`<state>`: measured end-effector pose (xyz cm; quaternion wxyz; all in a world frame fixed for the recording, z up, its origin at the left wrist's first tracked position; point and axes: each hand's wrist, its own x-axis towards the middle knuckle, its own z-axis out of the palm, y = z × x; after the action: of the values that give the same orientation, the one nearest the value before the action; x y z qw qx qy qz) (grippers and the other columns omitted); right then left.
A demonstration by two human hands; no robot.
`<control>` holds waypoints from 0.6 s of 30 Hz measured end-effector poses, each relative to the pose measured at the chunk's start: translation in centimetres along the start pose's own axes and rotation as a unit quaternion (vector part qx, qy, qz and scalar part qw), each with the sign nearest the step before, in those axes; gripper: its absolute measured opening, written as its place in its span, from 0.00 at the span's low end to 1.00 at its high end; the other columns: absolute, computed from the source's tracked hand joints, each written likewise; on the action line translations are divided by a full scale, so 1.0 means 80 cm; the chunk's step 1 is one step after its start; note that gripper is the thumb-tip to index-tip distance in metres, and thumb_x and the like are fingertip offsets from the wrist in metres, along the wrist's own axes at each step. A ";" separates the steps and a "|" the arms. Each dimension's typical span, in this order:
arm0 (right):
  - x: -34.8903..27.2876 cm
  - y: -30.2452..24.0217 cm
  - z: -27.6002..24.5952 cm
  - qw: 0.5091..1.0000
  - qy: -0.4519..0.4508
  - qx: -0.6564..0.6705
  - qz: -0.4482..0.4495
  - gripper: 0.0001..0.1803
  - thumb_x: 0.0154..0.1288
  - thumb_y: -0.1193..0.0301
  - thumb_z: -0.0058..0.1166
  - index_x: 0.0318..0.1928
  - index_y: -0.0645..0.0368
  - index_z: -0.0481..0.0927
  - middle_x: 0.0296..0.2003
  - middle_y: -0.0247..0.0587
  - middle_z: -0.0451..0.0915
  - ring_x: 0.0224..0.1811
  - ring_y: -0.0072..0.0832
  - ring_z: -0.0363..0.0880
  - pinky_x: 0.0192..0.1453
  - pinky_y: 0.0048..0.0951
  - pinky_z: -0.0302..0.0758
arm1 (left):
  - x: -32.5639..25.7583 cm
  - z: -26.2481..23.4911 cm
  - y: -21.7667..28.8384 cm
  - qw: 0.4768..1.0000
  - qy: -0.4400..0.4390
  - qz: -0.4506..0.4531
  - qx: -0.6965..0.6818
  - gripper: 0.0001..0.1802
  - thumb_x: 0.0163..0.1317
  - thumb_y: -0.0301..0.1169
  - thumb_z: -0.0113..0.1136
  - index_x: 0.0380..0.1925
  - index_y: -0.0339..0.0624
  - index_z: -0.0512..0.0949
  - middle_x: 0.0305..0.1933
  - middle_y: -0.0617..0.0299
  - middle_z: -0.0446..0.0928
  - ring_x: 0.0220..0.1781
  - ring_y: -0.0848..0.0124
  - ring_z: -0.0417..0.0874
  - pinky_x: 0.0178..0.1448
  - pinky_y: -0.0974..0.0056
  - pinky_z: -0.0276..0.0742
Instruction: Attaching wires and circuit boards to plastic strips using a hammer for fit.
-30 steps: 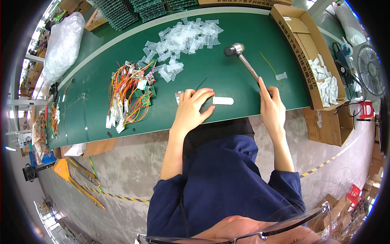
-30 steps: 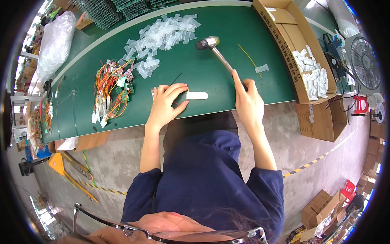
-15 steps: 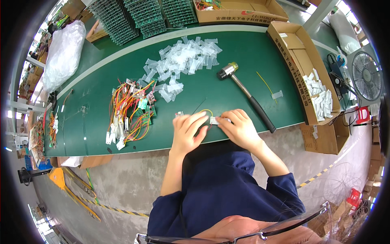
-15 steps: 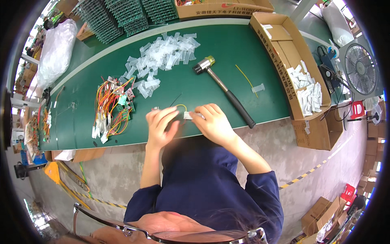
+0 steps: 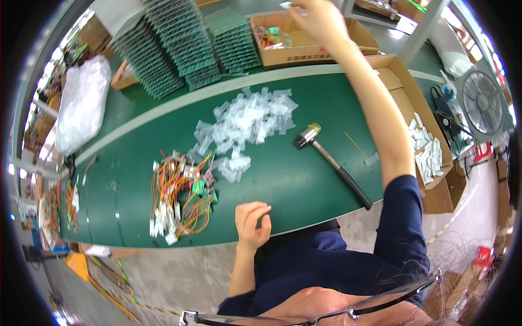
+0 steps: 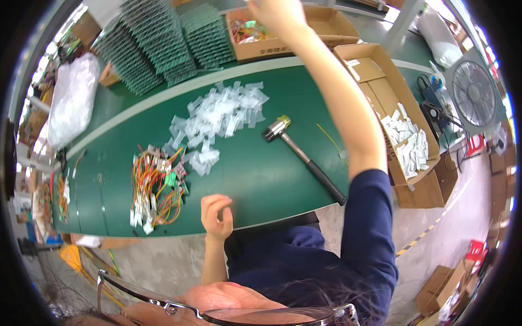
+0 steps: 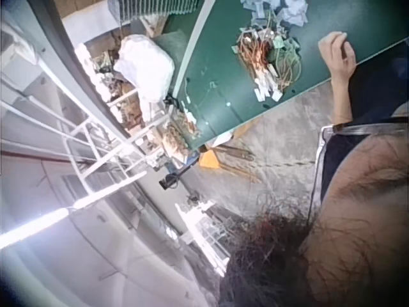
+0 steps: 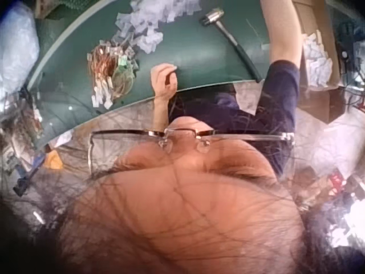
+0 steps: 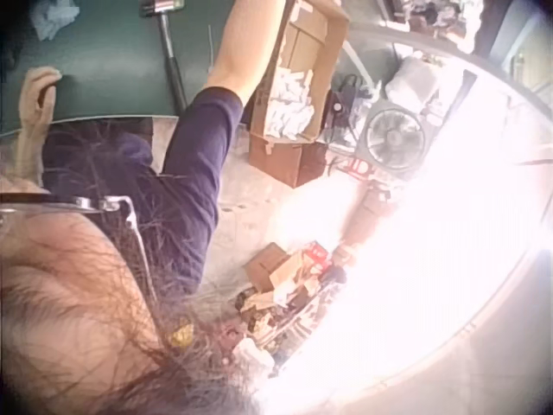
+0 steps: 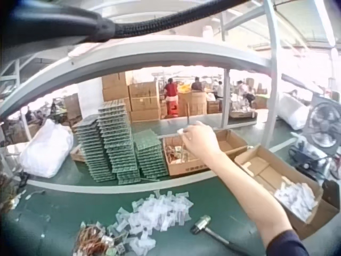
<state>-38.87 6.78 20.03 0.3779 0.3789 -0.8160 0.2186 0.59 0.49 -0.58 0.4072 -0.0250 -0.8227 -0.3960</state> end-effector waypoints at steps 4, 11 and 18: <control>0.008 0.001 0.084 0.980 -0.118 -0.154 0.055 0.15 0.61 0.55 0.59 0.36 0.51 0.89 0.34 0.48 0.83 0.40 0.42 0.84 0.45 0.41 0.79 | -0.004 -0.005 -0.001 1.000 -0.009 -0.022 -0.002 0.11 0.52 0.20 0.58 0.37 0.39 0.80 0.40 0.56 0.80 0.40 0.59 0.79 0.46 0.59 0.72; -0.098 -0.001 0.074 0.978 -0.193 -0.071 0.026 0.11 0.63 0.66 0.52 0.35 0.59 0.84 0.40 0.46 0.83 0.48 0.42 0.82 0.50 0.41 0.80 | -0.007 -0.007 -0.003 0.999 -0.004 -0.052 -0.003 0.09 0.55 0.20 0.55 0.37 0.36 0.80 0.39 0.54 0.80 0.39 0.57 0.78 0.46 0.59 0.73; -0.270 0.203 -0.159 0.945 -0.188 -0.267 0.023 0.07 0.57 0.75 0.53 0.36 0.62 0.81 0.38 0.47 0.83 0.44 0.45 0.82 0.49 0.44 0.79 | 0.003 0.005 0.003 0.995 -0.089 -0.050 -0.007 0.07 0.56 0.21 0.58 0.35 0.36 0.79 0.38 0.53 0.80 0.40 0.57 0.79 0.47 0.58 0.73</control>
<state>-36.62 34.80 9.87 0.3000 0.2799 -0.9090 -0.0737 0.24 0.87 -0.46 0.3119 -0.0214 -0.8529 -0.4182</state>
